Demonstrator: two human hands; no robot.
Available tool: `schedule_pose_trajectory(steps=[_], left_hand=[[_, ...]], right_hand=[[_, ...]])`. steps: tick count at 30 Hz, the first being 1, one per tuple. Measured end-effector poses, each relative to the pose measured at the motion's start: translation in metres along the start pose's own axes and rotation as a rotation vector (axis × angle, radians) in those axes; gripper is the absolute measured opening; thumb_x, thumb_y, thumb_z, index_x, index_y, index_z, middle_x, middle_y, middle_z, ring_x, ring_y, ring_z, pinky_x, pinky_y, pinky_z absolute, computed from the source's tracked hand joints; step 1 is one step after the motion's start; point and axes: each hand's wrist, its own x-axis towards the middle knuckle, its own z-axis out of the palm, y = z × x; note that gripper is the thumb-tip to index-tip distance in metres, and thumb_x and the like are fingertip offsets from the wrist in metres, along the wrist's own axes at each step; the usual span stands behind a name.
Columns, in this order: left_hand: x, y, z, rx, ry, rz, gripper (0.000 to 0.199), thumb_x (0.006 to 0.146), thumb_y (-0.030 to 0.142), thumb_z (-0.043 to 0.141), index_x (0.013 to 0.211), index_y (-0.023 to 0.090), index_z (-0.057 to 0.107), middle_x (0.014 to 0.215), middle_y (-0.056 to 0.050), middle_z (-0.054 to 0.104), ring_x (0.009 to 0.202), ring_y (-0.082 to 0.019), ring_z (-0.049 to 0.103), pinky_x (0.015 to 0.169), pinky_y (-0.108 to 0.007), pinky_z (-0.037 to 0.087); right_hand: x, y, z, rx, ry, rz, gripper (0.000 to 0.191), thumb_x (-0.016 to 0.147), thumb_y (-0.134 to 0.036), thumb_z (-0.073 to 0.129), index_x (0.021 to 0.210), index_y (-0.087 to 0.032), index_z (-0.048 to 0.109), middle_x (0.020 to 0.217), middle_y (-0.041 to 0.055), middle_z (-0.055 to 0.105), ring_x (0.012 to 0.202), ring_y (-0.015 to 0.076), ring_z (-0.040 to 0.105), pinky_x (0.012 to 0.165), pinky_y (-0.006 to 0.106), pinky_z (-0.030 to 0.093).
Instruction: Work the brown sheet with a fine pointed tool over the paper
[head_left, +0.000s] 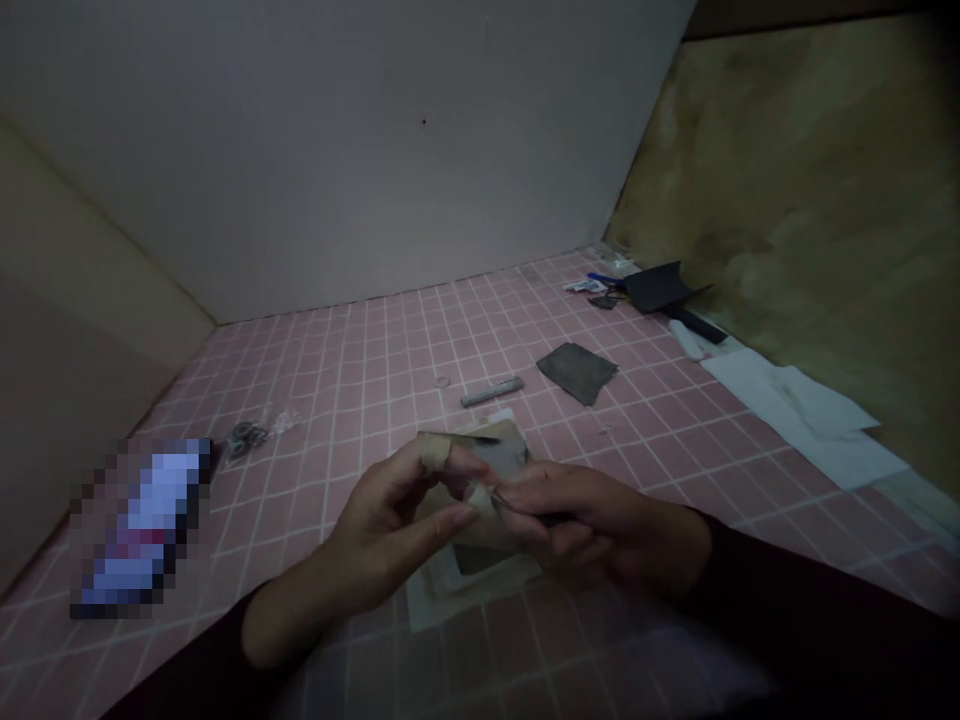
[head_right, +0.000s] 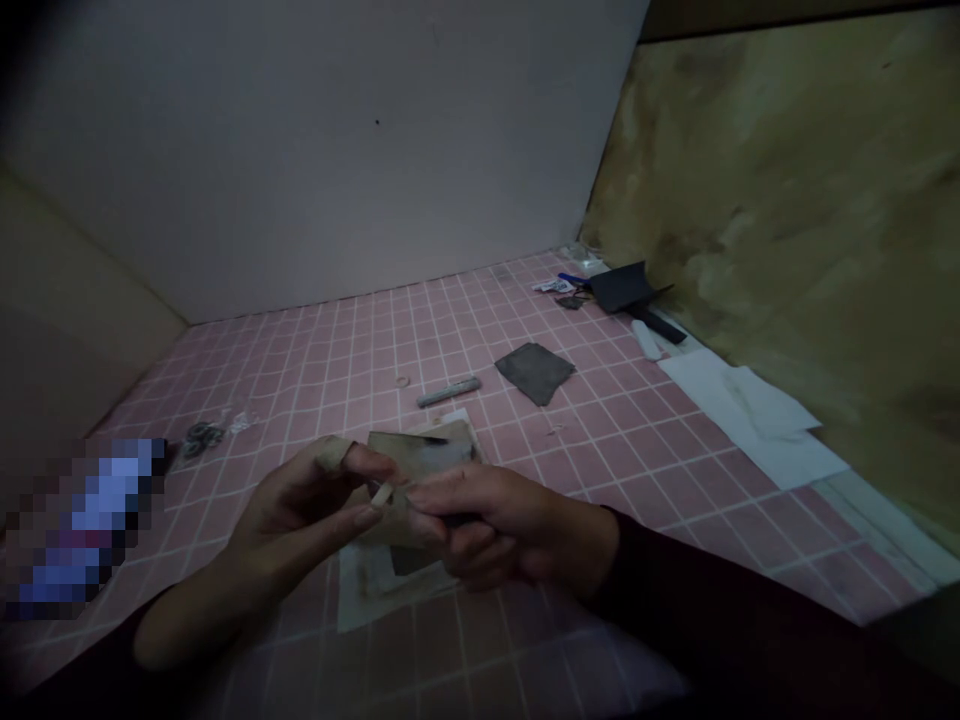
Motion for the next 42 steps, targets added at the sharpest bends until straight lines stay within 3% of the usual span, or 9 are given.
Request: schedule_pose_trajectory(steps=[4,9,16,20,25,29,32,36,42], left_hand=[[-0.001,0.001,-0.001,0.039,-0.016,0.036,0.023,0.091,0.017,0.064,0.111,0.026,0.065,0.1,-0.004,0.064,0.093,-0.017,0.062,0.08,-0.027,0.051],[-0.001,-0.001,0.0,0.066,-0.009,0.053,0.026,0.09,0.016,0.064,0.113,0.03,0.065,0.102,-0.002,0.065,0.095,-0.017,0.062,0.083,-0.028,0.05],[0.004,-0.001,0.009,-0.057,0.093,-0.091,0.013,0.085,0.018,0.071,0.097,0.02,0.067,0.086,0.0,0.063,0.08,-0.012,0.061,0.072,-0.02,0.051],[0.009,-0.003,0.012,-0.162,0.171,-0.18,0.015,0.08,0.018,0.075,0.092,0.018,0.065,0.078,0.002,0.061,0.069,-0.008,0.058,0.063,-0.015,0.05],[0.007,-0.007,0.007,-0.13,0.129,-0.156,0.022,0.082,0.017,0.074,0.101,0.019,0.064,0.087,0.0,0.064,0.079,-0.01,0.061,0.071,-0.017,0.052],[0.004,-0.008,0.002,-0.051,0.049,-0.039,0.022,0.085,0.015,0.07,0.106,0.021,0.065,0.098,-0.002,0.064,0.089,-0.013,0.061,0.079,-0.022,0.051],[0.001,-0.007,-0.001,-0.024,0.009,0.015,0.025,0.089,0.014,0.066,0.111,0.025,0.064,0.102,-0.002,0.063,0.091,-0.013,0.06,0.081,-0.023,0.05],[0.0,-0.005,-0.001,-0.006,-0.026,0.048,0.027,0.091,0.014,0.063,0.115,0.028,0.063,0.104,-0.003,0.063,0.097,-0.016,0.06,0.084,-0.027,0.05],[-0.001,-0.002,0.002,-0.009,-0.01,0.033,0.023,0.09,0.015,0.064,0.111,0.025,0.065,0.101,-0.004,0.063,0.094,-0.017,0.062,0.081,-0.027,0.051]], right_hand=[[0.0,-0.001,-0.006,0.177,-0.145,0.089,0.031,0.094,-0.041,0.049,0.071,-0.02,0.047,0.04,-0.0146,0.028,0.029,0.0031,0.009,0.028,0.013,0.016],[0.001,0.001,0.002,0.04,-0.033,0.042,0.033,0.096,-0.043,0.048,0.071,-0.02,0.048,0.04,-0.0147,0.025,0.03,0.004,0.011,0.029,0.014,0.015],[0.007,0.012,0.009,-1.114,0.47,-0.55,0.03,0.098,-0.027,0.044,0.071,-0.018,0.05,0.061,-0.0042,0.045,0.054,0.0089,0.039,0.053,0.024,0.031],[0.009,0.017,0.007,-1.454,0.623,-0.649,0.022,0.098,-0.02,0.042,0.08,-0.019,0.052,0.067,-0.0025,0.048,0.058,0.011,0.04,0.056,0.027,0.029],[0.007,0.01,0.01,-1.052,0.494,-0.503,0.033,0.097,-0.027,0.047,0.065,-0.019,0.045,0.057,-0.0059,0.039,0.05,0.0082,0.036,0.05,0.023,0.029],[0.003,0.001,0.005,-0.281,0.177,-0.126,0.033,0.098,-0.038,0.045,0.071,-0.02,0.049,0.043,-0.0121,0.028,0.033,0.0056,0.018,0.033,0.018,0.016],[0.002,-0.002,-0.004,0.07,-0.045,-0.008,0.031,0.098,-0.037,0.045,0.073,-0.019,0.05,0.042,-0.0141,0.026,0.031,0.004,0.009,0.029,0.015,0.013],[0.002,0.001,-0.008,0.171,-0.166,0.059,0.034,0.098,-0.038,0.044,0.07,-0.019,0.047,0.041,-0.0138,0.027,0.029,0.0032,0.01,0.028,0.013,0.017],[0.004,0.006,0.0,-0.117,0.007,-0.063,0.036,0.098,-0.041,0.047,0.07,-0.019,0.05,0.04,-0.0133,0.026,0.031,0.0048,0.015,0.03,0.017,0.016]])
